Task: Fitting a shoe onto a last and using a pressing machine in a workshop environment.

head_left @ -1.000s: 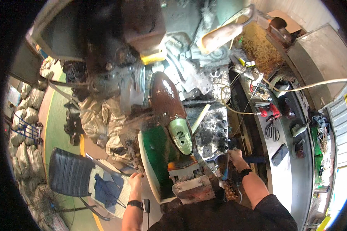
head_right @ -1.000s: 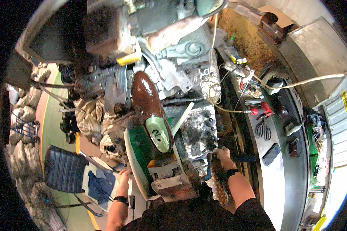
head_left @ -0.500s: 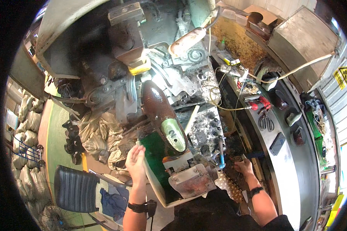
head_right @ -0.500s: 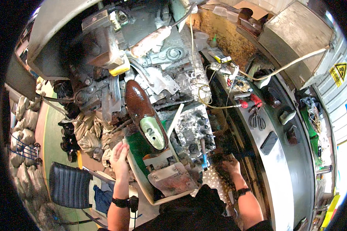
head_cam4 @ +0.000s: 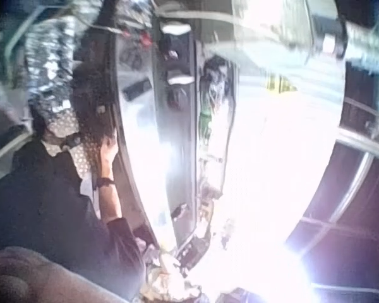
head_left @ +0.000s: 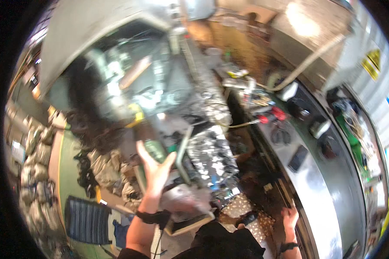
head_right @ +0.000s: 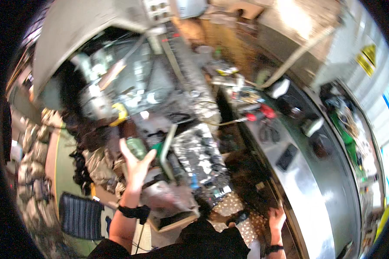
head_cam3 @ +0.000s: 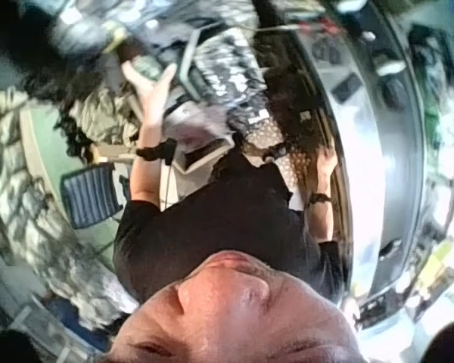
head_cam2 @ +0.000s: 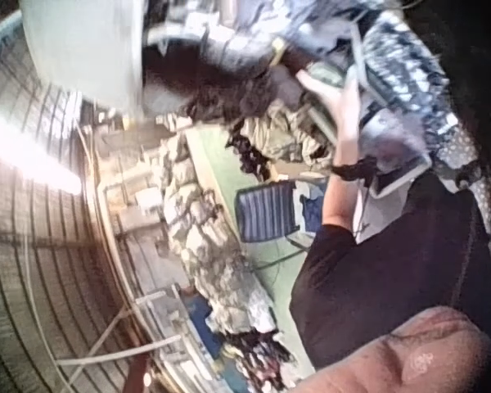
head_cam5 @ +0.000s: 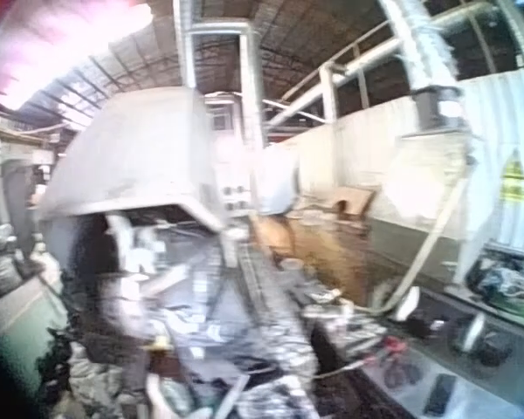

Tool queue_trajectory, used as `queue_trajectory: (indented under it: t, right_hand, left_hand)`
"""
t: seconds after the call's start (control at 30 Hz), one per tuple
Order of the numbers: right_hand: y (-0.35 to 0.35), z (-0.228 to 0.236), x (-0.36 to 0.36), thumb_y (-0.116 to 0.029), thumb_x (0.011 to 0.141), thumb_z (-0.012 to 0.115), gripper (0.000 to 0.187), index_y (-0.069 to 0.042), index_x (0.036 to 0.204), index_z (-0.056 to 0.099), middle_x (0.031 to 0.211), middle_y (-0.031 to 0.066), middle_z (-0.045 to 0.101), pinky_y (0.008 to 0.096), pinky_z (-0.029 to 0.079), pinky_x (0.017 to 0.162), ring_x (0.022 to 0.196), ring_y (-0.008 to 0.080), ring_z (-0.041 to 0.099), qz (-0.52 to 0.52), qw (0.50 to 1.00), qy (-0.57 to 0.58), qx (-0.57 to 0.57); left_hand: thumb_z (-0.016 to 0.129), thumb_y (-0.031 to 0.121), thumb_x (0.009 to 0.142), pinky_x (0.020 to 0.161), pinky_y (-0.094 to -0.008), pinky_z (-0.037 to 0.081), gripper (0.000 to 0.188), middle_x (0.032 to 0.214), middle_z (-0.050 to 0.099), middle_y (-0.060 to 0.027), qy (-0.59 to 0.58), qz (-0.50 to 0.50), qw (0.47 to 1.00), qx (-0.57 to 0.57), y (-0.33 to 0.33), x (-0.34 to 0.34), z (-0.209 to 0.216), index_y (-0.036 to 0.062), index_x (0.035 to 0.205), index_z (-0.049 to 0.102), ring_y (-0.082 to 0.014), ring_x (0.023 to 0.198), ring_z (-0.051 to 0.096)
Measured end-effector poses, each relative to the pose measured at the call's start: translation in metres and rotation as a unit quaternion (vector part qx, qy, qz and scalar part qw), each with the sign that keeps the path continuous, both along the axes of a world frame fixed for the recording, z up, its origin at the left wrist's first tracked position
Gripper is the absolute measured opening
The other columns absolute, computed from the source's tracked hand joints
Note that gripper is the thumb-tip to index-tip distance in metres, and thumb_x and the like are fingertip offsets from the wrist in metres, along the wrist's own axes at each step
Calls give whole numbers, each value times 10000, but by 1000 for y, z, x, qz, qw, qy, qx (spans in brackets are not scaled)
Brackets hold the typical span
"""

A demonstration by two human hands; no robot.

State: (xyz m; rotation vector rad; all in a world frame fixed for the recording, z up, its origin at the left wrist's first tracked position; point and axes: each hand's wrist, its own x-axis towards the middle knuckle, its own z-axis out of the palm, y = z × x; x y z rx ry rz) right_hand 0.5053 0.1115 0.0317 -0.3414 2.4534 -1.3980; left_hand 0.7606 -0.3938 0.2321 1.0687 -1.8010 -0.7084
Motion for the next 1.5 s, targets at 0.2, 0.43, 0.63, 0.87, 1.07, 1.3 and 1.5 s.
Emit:
queue_trajectory:
  t: [0.2, 0.43, 0.63, 0.87, 1.07, 1.3, 1.5]
  right_hand:
    - [-15, 14, -148, 20, 939, 540, 615, -46, 1533, 395, 977, 131, 747, 276, 569, 793, 841, 154, 709, -69, 989, -43, -121]
    - [-41, 18, -325, -142, 955, 688, 1021, -296, 1614, -76, 1486, 222, 414, 461, 522, 997, 1227, 292, 559, -269, 849, -201, -408]
    - [2, -28, -410, -44, 923, 679, 1169, -455, 1536, -227, 1517, 177, 359, 532, 422, 1081, 1318, 359, 464, -391, 676, -255, -571]
    - [77, 74, -300, -127, 1014, 591, 837, -374, 1619, 68, 1475, 92, 507, 584, 252, 1136, 1361, 226, 449, -346, 699, -176, -601]
    - [132, 71, -120, -294, 1001, 616, 826, -366, 1603, 56, 1560, 104, 362, 726, 450, 971, 1378, 394, 431, -320, 694, -238, -599]
    - [104, 93, -9, -202, 911, 741, 674, -359, 1478, 411, 1056, -88, 640, 703, 367, 1064, 807, 76, 645, -515, 591, -247, -569]
    - [135, 93, 1, -198, 960, 696, 628, -223, 1504, 384, 868, -79, 606, 587, 456, 1036, 663, 53, 571, -543, 591, -169, -573]
  left_hand:
    - [809, 35, 736, 1168, -430, 290, 1095, 1513, 341, -233, -70, 69, 995, -16, -24, 36, -2, 26, 1576, 107, -345, 1379, 384]
    - [825, 275, 800, 1223, -521, 101, 1087, 1565, 400, -156, -285, 276, 916, 60, -2, 16, 34, 158, 1600, 100, -334, 1459, 350]
    - [629, 180, 968, 1169, -589, 244, 708, 1604, 273, -213, -368, 88, 829, -412, 25, -83, -26, 65, 1566, 267, -407, 1479, 261]
    - [647, 24, 875, 1128, -517, 342, 502, 1413, 497, -234, -229, -333, 890, -211, 134, -332, -41, -19, 1356, 511, -440, 1331, 446]
    - [691, 118, 887, 1118, -449, 401, 509, 1363, 570, -230, -147, -614, 770, -96, 222, -602, -140, -26, 1351, 539, -398, 1295, 514]
    - [770, 239, 786, 1174, -542, 291, 1102, 1579, 198, -336, -422, -452, 786, 23, 307, -760, -233, 121, 1606, 43, -492, 1437, 274]
    - [695, 54, 769, 1135, -549, 305, 940, 1539, 260, -299, -393, -486, 764, -160, 351, -709, -197, 165, 1577, 228, -465, 1384, 339]
